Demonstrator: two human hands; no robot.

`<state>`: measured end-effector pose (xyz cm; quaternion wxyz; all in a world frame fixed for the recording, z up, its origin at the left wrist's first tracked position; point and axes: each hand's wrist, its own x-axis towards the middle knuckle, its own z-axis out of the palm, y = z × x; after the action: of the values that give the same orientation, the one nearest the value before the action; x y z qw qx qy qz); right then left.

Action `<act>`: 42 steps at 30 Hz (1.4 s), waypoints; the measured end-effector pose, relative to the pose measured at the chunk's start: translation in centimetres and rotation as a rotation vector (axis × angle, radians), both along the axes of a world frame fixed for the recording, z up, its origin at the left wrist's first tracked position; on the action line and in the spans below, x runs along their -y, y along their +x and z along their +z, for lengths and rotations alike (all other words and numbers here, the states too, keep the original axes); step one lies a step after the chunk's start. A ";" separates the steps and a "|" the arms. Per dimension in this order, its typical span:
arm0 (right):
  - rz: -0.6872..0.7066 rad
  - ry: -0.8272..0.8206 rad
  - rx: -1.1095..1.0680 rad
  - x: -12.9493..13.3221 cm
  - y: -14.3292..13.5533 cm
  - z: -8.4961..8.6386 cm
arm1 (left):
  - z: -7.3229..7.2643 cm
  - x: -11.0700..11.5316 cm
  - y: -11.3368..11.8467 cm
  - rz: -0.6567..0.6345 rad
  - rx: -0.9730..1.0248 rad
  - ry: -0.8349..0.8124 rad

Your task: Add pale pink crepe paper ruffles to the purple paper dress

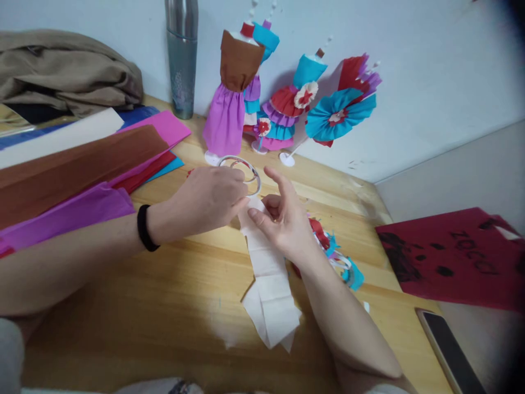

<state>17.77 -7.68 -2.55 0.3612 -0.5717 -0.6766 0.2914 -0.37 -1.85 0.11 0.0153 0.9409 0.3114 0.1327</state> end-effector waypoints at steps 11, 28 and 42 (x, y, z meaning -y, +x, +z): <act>-0.152 -0.006 -0.184 -0.6 0.1 0.2 | -0.5 -1.6 -0.2 -0.095 0.438 -0.312; -0.098 0.044 -0.323 -0.5 -0.2 0.1 | -0.5 -1.7 -0.1 -0.080 0.415 -0.531; -0.156 0.025 -0.324 -0.6 -0.2 -0.3 | -0.3 -1.5 -0.2 -0.109 0.404 -0.529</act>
<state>17.55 -7.05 -2.83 0.4940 -0.5634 -0.5669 0.3424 -0.58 -0.30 -0.23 0.3274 0.8742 0.2749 0.2301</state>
